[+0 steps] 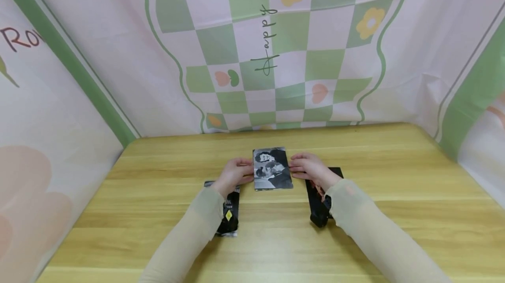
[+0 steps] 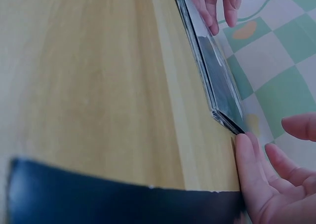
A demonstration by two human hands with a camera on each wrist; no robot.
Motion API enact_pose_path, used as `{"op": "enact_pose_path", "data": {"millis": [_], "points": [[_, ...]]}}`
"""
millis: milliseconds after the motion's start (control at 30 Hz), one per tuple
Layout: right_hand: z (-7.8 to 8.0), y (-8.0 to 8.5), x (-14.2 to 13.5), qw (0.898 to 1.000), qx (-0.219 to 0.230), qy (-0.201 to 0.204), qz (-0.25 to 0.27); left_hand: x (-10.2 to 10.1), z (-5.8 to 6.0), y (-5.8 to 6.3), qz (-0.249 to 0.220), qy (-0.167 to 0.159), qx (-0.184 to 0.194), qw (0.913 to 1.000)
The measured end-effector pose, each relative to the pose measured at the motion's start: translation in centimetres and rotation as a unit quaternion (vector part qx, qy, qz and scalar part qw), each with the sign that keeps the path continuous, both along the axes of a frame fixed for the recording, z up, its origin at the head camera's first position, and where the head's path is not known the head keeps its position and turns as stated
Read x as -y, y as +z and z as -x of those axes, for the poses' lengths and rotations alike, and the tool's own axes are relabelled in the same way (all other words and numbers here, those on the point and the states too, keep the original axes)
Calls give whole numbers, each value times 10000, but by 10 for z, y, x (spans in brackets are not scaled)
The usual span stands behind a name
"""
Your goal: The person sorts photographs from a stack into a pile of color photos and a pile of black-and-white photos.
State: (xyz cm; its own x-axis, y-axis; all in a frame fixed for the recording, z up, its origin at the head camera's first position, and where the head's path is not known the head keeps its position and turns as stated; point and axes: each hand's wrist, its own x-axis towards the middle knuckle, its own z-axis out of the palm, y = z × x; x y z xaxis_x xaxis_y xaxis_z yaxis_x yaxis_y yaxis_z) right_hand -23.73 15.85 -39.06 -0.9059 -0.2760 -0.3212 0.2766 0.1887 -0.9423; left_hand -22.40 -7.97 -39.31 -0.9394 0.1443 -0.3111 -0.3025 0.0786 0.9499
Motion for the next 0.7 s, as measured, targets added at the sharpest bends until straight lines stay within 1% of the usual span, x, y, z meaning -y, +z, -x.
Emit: {"op": "enact_pose_path", "data": {"millis": [267,467,700], "points": [[-2,1,0,10000,-17,-32,9,-1,0,0,130,2,15,9999],[-3,1,1,10000,-21,-77,-23,0,0,-1,94,-51,-12,9999],[-3,1,2,9999,-30,-113,-74,-1,-1,-2,37,5,-4,10000]]}}
